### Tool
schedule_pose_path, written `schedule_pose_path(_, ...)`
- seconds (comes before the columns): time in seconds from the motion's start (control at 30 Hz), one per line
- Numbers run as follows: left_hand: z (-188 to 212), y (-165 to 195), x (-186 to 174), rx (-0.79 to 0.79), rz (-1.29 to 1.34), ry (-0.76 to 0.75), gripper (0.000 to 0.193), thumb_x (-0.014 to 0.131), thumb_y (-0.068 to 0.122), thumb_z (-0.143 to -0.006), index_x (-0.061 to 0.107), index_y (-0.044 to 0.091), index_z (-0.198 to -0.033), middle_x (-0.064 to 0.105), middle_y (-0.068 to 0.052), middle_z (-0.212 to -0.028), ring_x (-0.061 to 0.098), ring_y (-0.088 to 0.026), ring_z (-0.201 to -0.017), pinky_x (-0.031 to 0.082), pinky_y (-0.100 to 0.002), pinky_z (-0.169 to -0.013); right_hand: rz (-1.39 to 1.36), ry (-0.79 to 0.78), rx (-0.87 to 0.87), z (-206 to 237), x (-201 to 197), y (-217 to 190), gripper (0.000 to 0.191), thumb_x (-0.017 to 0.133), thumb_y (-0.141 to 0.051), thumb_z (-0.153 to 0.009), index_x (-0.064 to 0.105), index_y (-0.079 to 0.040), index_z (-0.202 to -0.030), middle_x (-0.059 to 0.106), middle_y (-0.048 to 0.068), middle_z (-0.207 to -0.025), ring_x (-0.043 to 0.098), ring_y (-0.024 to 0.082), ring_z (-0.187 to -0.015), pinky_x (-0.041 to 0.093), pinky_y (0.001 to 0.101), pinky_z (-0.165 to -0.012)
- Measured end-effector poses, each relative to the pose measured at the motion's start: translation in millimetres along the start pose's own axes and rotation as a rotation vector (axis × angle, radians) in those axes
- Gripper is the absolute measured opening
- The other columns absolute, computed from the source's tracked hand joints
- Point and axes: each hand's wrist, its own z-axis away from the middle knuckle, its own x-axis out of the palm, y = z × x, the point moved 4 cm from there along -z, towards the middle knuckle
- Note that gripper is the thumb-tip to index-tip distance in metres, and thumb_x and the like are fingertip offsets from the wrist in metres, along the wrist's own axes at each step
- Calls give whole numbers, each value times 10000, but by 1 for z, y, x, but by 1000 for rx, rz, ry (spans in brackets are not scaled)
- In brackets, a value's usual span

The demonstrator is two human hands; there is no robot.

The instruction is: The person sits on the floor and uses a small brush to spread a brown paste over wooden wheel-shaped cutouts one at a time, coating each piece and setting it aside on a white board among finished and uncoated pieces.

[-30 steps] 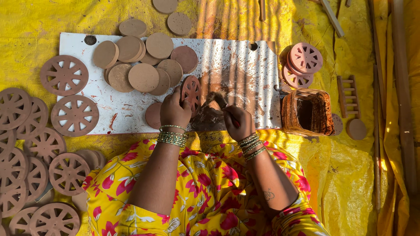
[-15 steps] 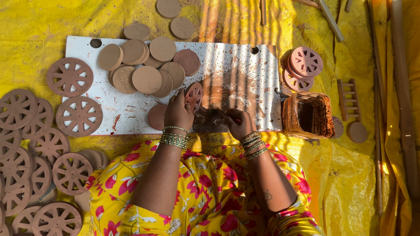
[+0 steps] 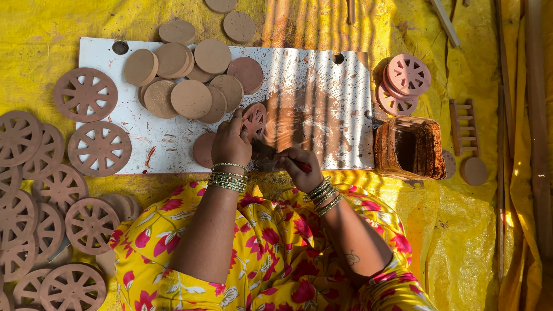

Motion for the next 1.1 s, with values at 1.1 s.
schedule_pose_path(1.1, 4, -3, 0, -21, -62, 30, 601, 671, 80, -914, 499, 188, -1479, 638, -162, -1156, 662, -379, -1032, 565, -494, -783, 329, -73, -210, -7, -5, -41, 140, 591, -46, -916, 697, -10, -999, 680, 156, -793, 694, 310, -726, 527, 401, -654)
